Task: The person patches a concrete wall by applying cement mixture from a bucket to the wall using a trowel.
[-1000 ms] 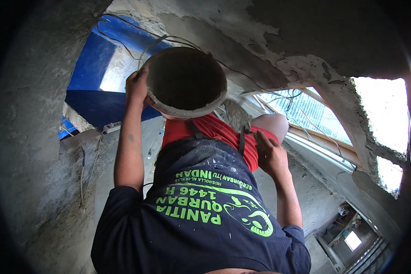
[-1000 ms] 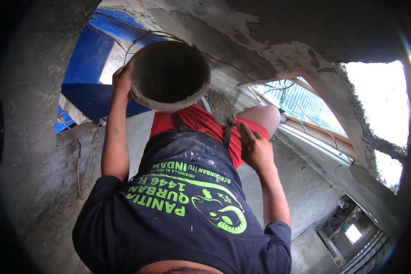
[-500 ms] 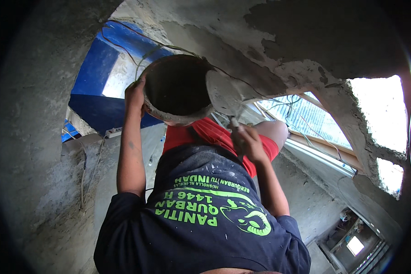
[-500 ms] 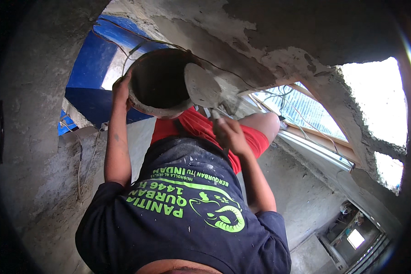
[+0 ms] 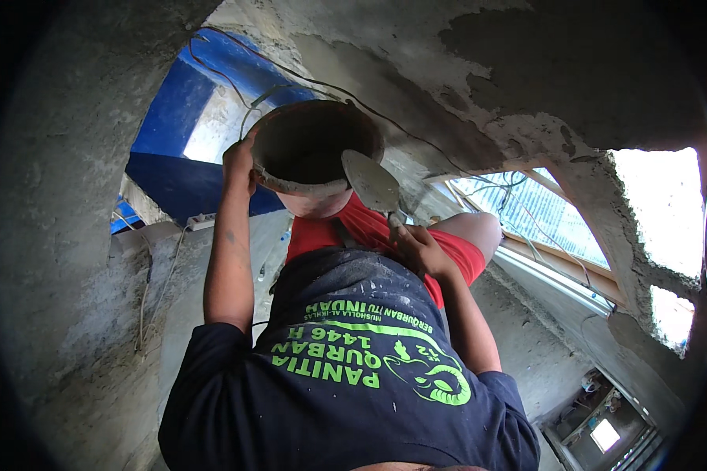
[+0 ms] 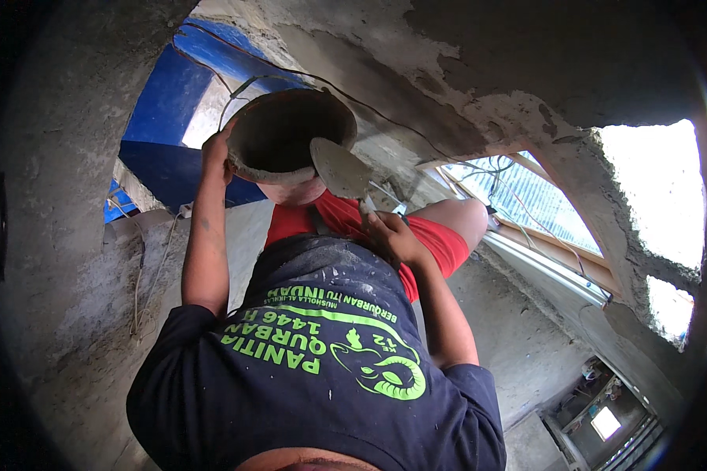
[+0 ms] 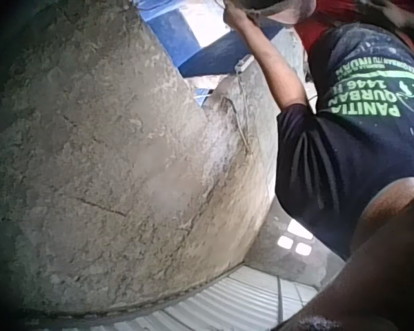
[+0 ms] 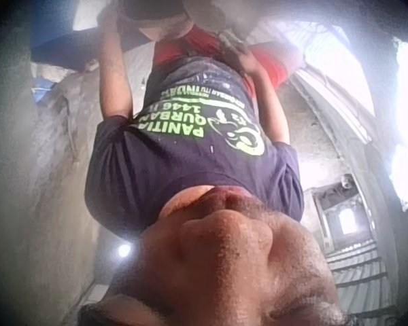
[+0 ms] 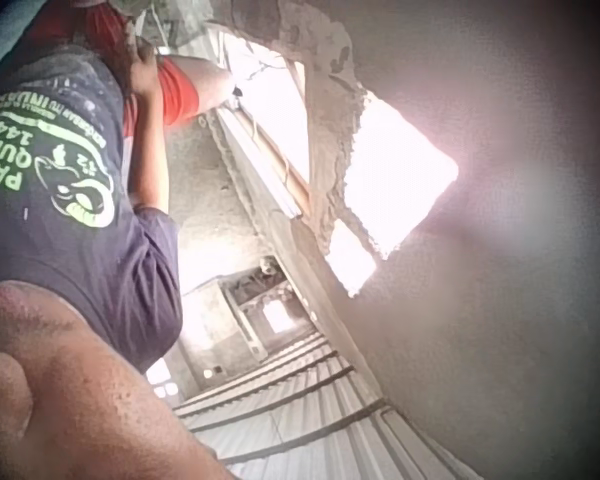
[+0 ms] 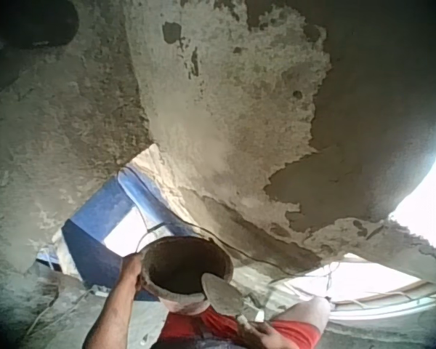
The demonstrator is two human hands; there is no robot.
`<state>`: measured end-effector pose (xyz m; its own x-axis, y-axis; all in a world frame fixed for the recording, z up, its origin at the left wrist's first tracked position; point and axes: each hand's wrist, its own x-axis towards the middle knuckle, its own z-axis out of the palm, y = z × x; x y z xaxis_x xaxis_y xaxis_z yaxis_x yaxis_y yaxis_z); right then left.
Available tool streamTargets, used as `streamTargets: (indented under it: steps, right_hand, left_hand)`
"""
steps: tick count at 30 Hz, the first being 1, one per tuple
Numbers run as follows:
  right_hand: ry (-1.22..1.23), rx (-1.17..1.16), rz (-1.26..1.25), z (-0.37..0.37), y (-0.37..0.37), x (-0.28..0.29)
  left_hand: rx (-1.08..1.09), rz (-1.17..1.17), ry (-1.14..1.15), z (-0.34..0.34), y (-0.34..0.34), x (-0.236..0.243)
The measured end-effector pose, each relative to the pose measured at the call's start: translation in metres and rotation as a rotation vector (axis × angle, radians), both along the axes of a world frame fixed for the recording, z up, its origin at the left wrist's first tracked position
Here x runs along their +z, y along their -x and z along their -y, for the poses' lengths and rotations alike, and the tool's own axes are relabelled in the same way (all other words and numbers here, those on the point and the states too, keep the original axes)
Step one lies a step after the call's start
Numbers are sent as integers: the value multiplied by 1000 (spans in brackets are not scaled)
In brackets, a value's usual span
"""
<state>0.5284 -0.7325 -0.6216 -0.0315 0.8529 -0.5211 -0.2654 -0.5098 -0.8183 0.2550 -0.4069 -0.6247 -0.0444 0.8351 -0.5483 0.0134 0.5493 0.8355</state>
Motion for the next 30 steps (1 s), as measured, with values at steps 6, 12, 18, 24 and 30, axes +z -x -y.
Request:
streamTargets:
  steps: [6,12,18,24,30]
  right_hand:
    - [226,-18,51,40,-25,55]
    - [-40,-219,681,71,-51,62]
    - [-211,-184,1502,40,-54,103]
    - [-168,-115,1569,24,-64,107]
    - [-383,1,1454,-16,-114,106]
  left_hand:
    - [-91,-128,-96,4,-14,11]
    - [-123,-142,-61,2,-1,2]
    - [-94,-5,-150,22,-12,33]
    - [-150,-158,-285,38,-17,44]
    - [-221,-284,-357,52,-26,62]
